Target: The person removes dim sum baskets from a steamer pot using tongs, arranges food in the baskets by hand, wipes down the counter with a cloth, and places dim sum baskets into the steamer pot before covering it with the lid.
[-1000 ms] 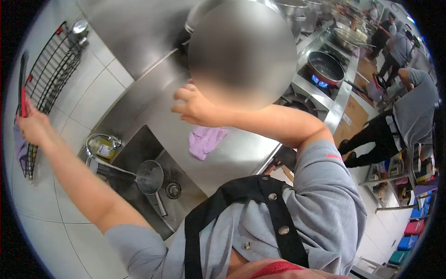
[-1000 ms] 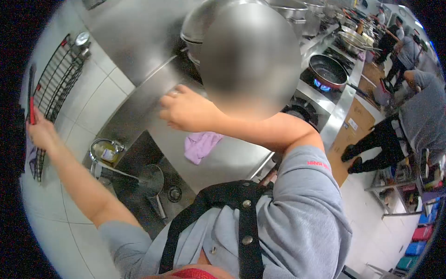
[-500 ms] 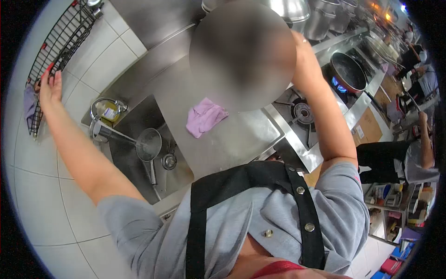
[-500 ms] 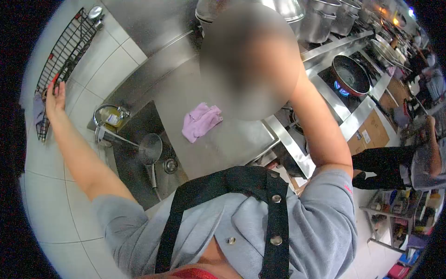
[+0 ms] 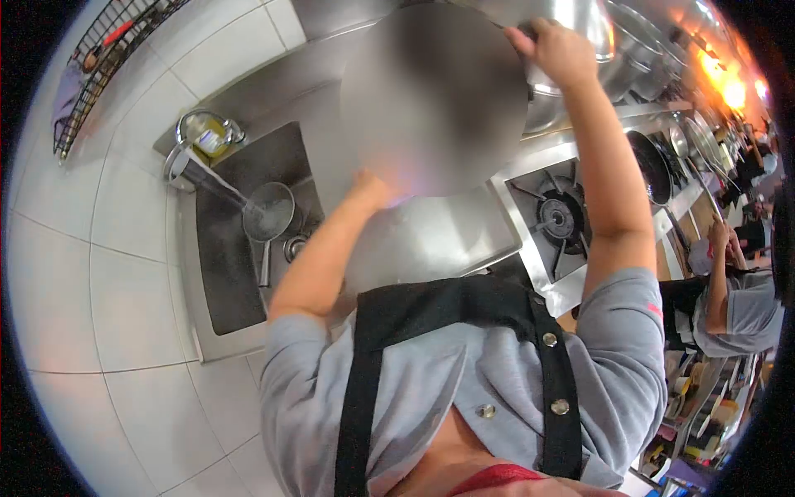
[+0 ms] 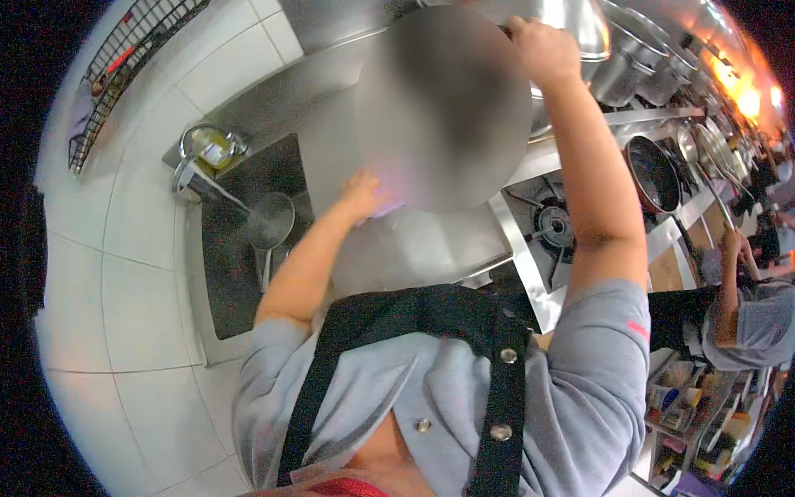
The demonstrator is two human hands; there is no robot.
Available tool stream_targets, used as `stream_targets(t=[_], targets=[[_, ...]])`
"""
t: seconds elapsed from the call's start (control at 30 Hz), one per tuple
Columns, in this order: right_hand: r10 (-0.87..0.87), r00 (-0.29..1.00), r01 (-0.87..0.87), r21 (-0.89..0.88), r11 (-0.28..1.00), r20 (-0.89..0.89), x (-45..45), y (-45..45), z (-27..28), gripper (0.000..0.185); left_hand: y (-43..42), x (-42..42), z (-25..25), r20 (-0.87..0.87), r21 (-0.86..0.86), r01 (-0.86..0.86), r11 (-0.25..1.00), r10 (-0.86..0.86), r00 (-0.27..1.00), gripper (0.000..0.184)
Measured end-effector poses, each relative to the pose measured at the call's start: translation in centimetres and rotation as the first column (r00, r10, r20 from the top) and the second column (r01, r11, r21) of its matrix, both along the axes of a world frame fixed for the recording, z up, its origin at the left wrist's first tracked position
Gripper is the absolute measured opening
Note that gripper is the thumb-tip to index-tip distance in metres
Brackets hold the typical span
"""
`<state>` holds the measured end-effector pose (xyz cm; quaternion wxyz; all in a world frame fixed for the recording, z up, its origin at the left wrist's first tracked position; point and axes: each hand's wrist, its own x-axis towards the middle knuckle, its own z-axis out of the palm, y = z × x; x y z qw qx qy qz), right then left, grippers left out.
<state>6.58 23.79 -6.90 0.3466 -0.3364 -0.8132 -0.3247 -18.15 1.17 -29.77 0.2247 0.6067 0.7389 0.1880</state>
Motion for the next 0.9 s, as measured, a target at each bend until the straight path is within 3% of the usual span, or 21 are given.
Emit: stream_targets(t=[0.03,0.07,0.13,0.2,0.23,0.3,0.37,0.43,0.5,0.57,0.6,0.67,0.8,0.87,0.9], targets=[[0.011,1.0,-0.011,-0.026,1.0,-0.017,0.0,0.1,0.0,0.062,-0.8,2.4,0.2,-0.386,-0.054,-0.094,0.994,0.066,0.92,0.052],[0.02,0.999,-0.022,-0.053,0.998,-0.03,-0.1,0.2,-0.1,0.063,-1.1,2.4,-0.6,-0.381,-0.061,-0.105,0.993,0.074,0.921,0.052],[-0.01,1.0,0.01,-0.1,0.995,-0.008,-0.4,-0.6,0.4,0.062,-0.9,1.9,-3.2,-0.564,0.086,-0.018,0.996,0.064,0.823,0.05],[-0.075,0.997,0.075,-0.118,0.99,0.004,-0.3,-0.6,0.5,0.061,0.8,-1.3,-6.2,-0.529,0.126,0.052,0.991,0.023,0.848,0.05],[-0.024,1.0,0.022,-0.103,0.994,-0.021,-0.2,-0.2,0.4,0.062,1.8,-3.2,-7.2,-0.492,0.17,0.12,0.978,-0.021,0.87,0.05],[-0.004,1.0,0.002,-0.084,0.996,-0.017,-0.3,0.3,0.6,0.062,4.5,-8.2,-6.9,-0.374,0.063,0.026,0.998,-0.001,0.927,0.046],[0.002,1.0,-0.001,-0.057,0.998,0.011,-0.2,0.7,0.6,0.061,5.9,-14.3,-11.4,-0.581,0.287,-0.061,0.956,0.224,0.782,0.042],[-0.018,1.0,0.019,-0.052,0.998,0.019,-0.2,0.4,0.7,0.061,7.7,-18.8,-10.8,-0.465,0.287,-0.188,0.939,0.308,0.83,0.042],[-0.001,1.0,0.001,0.0,1.0,0.011,-0.3,-0.1,0.7,0.061,6.5,-14.7,0.7,-0.285,0.065,-0.392,0.918,0.393,0.874,0.045],[-0.007,1.0,0.007,0.006,1.0,0.018,-0.2,0.0,0.6,0.061,9.6,-20.5,-5.4,-0.292,0.25,-0.534,0.808,0.588,0.754,0.05],[0.007,1.0,-0.007,0.004,1.0,0.018,-0.2,0.0,0.5,0.06,11.1,-22.0,-5.9,-0.28,0.247,-0.522,0.817,0.575,0.768,0.05],[-0.053,0.997,0.054,-0.019,0.998,0.052,-0.4,-0.2,1.0,0.061,13.5,-23.7,-6.7,-0.445,0.16,-0.63,0.76,0.625,0.642,0.052],[-0.155,0.984,0.165,-0.134,0.977,0.083,-0.4,-0.4,2.3,0.063,18.8,-23.6,-6.1,-0.47,0.101,-0.613,0.783,0.581,0.665,0.054],[-0.052,0.998,0.055,-0.174,0.983,0.02,-0.4,-0.5,2.4,0.051,20.8,-21.8,-4.8,-0.415,0.042,-0.512,0.858,0.482,0.772,0.057],[-0.062,0.998,0.063,-0.16,0.985,0.007,-1.1,-1.6,3.4,0.044,23.0,-22.5,-6.6,-0.567,0.078,-0.355,0.932,0.334,0.753,0.055]])
